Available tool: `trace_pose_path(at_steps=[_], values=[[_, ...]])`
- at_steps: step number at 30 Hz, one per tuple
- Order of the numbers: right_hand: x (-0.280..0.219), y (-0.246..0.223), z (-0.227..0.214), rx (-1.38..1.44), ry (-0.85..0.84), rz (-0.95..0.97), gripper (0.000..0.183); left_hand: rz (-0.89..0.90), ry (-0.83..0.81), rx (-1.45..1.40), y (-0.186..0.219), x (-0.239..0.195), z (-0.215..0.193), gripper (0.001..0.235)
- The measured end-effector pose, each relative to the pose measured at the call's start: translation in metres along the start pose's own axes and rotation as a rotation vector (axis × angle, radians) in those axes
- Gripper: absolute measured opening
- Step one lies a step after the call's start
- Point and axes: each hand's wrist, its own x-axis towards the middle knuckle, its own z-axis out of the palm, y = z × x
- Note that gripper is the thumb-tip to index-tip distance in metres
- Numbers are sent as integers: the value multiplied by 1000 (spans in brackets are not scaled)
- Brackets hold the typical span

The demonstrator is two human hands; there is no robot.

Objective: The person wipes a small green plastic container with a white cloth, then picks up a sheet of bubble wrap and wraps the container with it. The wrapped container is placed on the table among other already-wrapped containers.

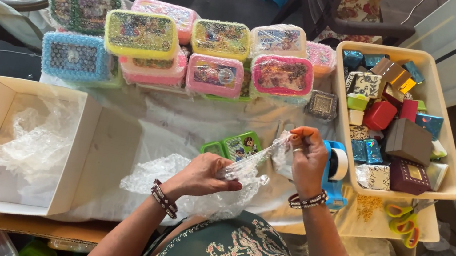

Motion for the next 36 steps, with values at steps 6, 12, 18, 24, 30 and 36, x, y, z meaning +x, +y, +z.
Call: trace_pose_path(at_steps=[6,12,18,24,30,36], values=[[-16,-45,23,42,-31,-93,49,65,251,-265,-24,8,12,33],[-54,-39,55,110,-398,150,88,1,419,-173,5,7,6,34],[-55,9,44,15,-330,352,44,141,490,-311,-13,13,9,36],[-47,13,34,67,-442,348,24,224,357,-256,7,3,0,40],[-48,-17,42,-95,-438,358,31,363,517,-364,-48,24,8,21],[-50,-44,37,-281,-495,6,48,291,590,-794,-57,28,1,20]])
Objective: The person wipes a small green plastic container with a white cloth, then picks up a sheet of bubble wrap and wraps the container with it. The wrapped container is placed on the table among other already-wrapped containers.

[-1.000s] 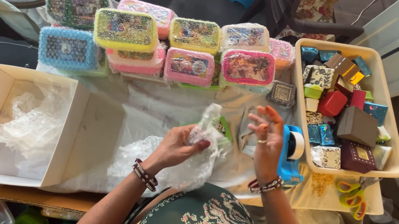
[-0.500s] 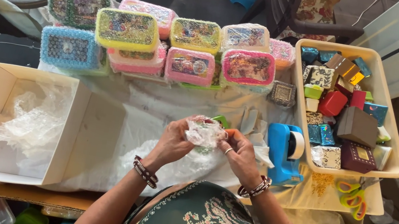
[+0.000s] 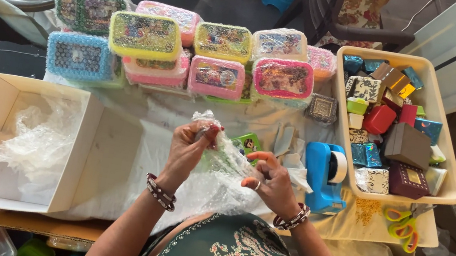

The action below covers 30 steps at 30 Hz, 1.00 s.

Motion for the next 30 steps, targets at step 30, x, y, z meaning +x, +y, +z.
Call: trace_pose_path(at_steps=[30], values=[[14,22,-11,-153,48,386,29,101,314,-13,19,6,-27,23]])
